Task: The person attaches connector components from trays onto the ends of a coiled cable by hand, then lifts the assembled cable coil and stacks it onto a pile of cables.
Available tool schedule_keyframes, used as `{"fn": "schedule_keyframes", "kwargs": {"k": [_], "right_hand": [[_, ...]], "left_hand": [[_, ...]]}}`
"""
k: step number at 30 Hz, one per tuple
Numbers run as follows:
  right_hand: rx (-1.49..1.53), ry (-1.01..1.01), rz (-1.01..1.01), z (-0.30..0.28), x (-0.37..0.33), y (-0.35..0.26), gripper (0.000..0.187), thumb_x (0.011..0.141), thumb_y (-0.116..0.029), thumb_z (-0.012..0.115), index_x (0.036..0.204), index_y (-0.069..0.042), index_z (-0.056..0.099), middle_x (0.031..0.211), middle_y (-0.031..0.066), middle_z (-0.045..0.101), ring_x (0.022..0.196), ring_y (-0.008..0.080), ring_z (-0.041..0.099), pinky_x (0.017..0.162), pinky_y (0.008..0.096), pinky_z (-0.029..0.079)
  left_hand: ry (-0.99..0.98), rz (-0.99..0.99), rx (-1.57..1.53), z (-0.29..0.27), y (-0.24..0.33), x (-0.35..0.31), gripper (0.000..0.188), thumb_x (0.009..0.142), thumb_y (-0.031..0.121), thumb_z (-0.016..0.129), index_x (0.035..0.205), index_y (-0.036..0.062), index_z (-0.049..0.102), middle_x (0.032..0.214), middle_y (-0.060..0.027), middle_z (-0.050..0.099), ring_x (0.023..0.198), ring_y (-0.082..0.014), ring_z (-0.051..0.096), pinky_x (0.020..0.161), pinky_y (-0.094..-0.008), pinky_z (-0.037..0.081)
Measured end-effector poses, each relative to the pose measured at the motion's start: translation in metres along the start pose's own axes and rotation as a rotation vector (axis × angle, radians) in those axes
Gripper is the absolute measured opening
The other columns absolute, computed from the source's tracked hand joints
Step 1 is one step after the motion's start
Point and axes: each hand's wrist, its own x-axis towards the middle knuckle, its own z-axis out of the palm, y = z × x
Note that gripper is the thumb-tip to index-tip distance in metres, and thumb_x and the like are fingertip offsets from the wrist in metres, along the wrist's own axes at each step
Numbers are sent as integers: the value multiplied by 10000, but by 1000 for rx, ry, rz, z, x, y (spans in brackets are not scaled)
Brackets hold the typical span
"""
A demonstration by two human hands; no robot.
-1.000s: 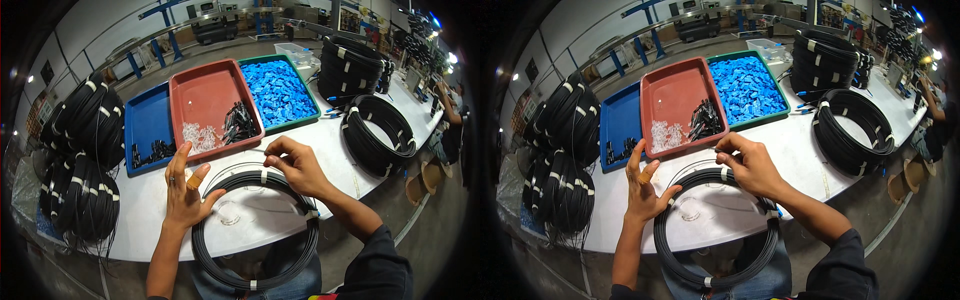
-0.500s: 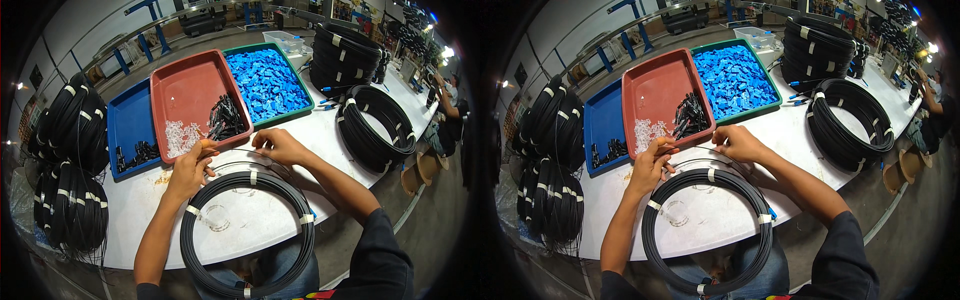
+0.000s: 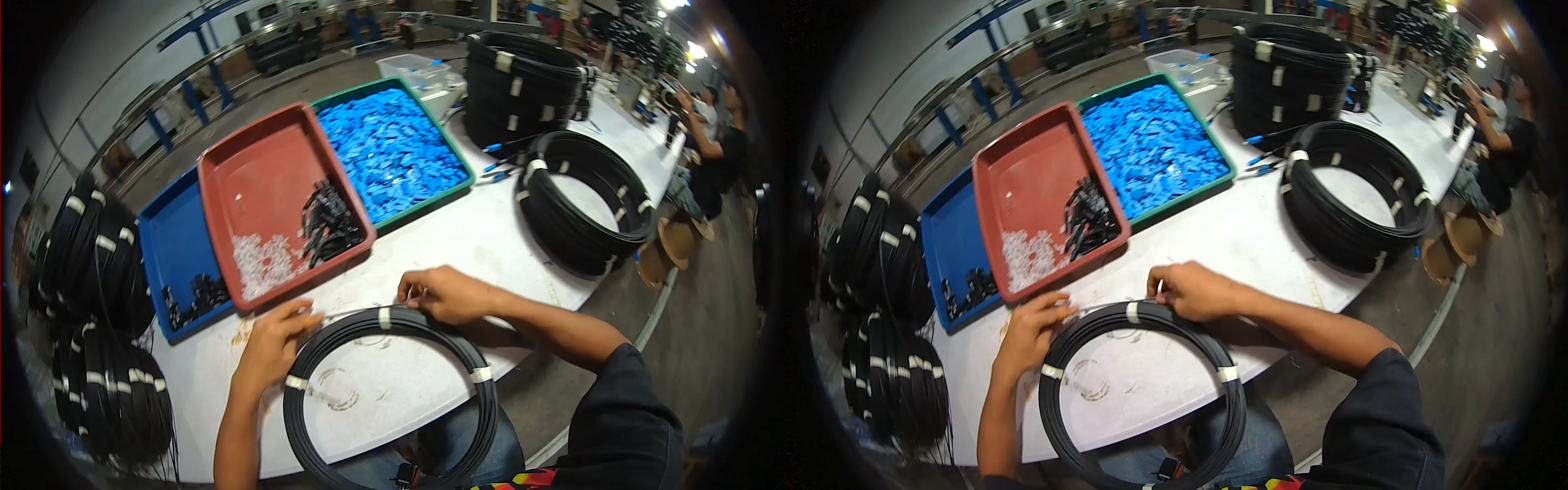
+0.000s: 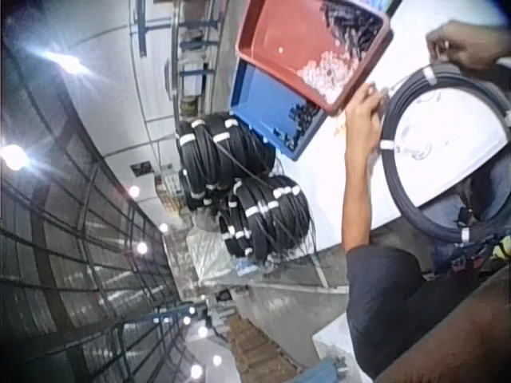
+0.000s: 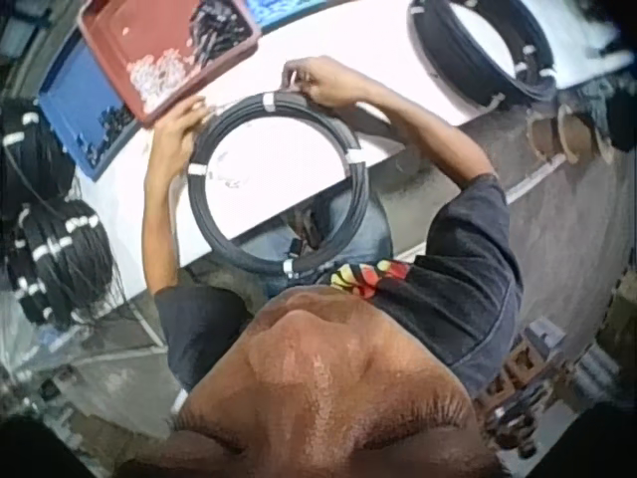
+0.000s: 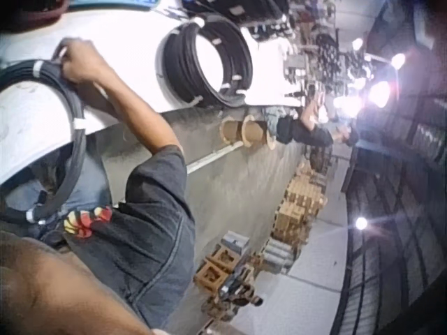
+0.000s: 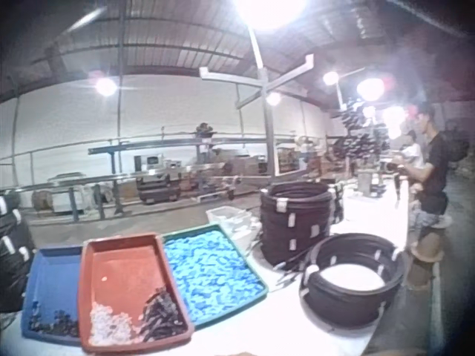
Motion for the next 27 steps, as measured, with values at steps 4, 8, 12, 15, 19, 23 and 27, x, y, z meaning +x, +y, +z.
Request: {"fn": "schedule_keyframes", "kwargs": {"k": [4,8,12,15,19,23,27], "right_hand": [[261,181,106,17,-54,-2,228,1002,-138,606,1193,-18,637,1016,176,727,948,260,705,854,388,534],[340,354,114,42,-120,-14,522,962,-244,696,1404,-28,523,1139,171,707,992,251,695,915,359,529],[158,561,117,86,-158,-47,793,847,-279,818,1496,-38,430,1512,248,467,1369,345,508,1141,399,397],[105,720,205,109,-164,-69,796,818,-206,825,1495,-40,441,1520,237,476,1394,340,495,1164,396,379],[496,946,198,126,-162,-54,633,748,83,602,1373,-16,596,1441,186,584,1382,284,528,1163,347,383],[633,947,240,120,-164,-53,630,741,113,577,1361,10,612,1446,177,589,1380,264,530,1177,335,369],[733,1002,225,100,-189,-45,614,738,118,578,1344,34,625,1446,181,592,1379,245,527,1180,326,365]], "left_hand": [[-76,6,1,-6,10,-35,413,895,-58,508,1257,5,694,1283,-224,671,1170,-366,666,1047,-379,492],[22,-153,-435,5,7,-84,508,898,107,596,1366,-88,572,1365,-258,612,1284,-348,593,1143,-378,387],[197,-296,-487,24,42,-112,890,693,143,779,1490,-72,445,1448,-211,523,1346,-303,496,1164,-364,328],[367,-166,-462,37,59,-108,721,797,-45,643,1494,48,488,1210,-152,674,932,-212,655,824,-297,532],[305,-439,-850,35,63,-108,893,703,-134,594,1562,8,397,1192,-111,649,866,-169,618,749,-264,510],[265,-571,-815,33,70,-110,897,663,-163,531,1537,18,452,1126,-99,649,739,-137,572,623,-246,478],[248,-577,-819,48,84,-95,902,664,-141,544,1543,46,456,993,-107,668,595,-135,518,527,-273,461]]}}
